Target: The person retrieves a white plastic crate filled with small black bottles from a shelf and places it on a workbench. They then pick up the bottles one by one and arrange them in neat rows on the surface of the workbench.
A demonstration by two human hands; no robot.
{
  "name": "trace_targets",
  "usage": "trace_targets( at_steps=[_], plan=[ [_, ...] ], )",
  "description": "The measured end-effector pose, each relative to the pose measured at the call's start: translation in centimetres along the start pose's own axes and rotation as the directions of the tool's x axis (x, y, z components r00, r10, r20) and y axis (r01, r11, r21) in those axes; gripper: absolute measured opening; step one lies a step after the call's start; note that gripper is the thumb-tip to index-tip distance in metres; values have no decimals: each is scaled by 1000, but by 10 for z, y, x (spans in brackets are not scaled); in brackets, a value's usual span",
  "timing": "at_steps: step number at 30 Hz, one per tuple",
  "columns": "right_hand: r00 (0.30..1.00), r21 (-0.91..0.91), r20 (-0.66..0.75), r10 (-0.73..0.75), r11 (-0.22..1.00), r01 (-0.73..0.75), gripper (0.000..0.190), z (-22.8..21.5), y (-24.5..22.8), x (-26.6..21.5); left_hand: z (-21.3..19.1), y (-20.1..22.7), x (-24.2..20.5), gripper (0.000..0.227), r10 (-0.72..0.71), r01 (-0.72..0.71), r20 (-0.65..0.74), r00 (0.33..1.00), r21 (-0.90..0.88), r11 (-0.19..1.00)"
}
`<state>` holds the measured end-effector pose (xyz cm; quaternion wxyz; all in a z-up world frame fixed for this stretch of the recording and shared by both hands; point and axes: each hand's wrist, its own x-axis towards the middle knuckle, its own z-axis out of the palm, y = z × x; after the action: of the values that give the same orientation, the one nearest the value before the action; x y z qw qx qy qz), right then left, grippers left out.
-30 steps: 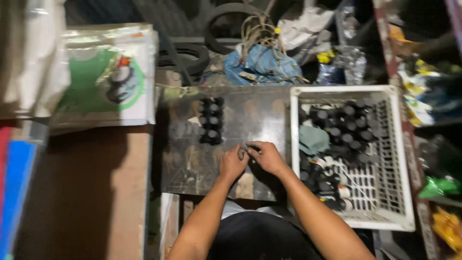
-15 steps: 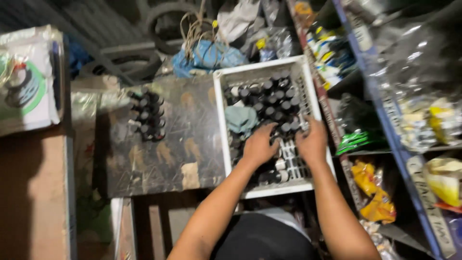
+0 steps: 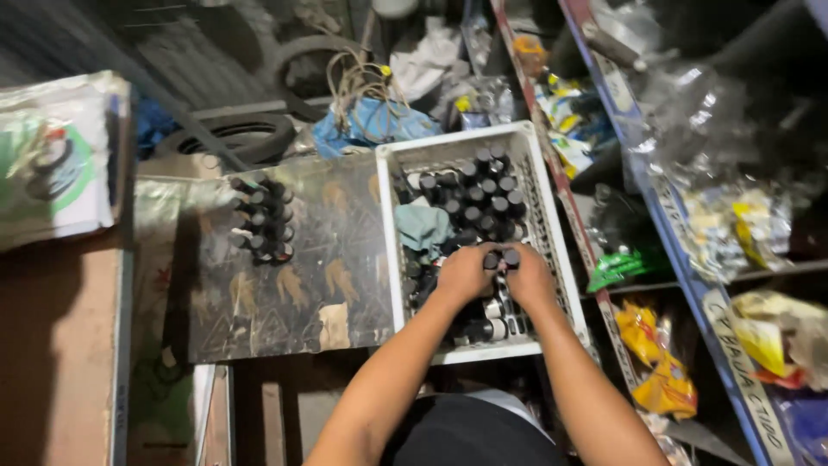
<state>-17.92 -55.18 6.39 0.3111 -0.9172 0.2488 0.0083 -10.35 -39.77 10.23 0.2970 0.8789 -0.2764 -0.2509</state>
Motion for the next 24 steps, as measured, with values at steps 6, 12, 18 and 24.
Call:
trace_targets(
  at_steps=[6,12,18,24],
  plan=[
    [988,212,-90,-122,967,139,25,-49,-100,-27,-51,-3,-48,35,111,-251,-380,918,-342,906],
    [960,221,-45,-277,934,280,28,-21,-188,-42,-92,-48,-99,42,34,-283,-665,746,-271,920],
    [935,299,212,-285,930,216,30,59,-254,-43,-134,-120,-158,30,-170,-214,-746,644,-388,896],
    [801,103,472,-369,925,365,33,162,-297,-65,-131,-224,-207,46,-461,57,-511,725,-623,780]
  ],
)
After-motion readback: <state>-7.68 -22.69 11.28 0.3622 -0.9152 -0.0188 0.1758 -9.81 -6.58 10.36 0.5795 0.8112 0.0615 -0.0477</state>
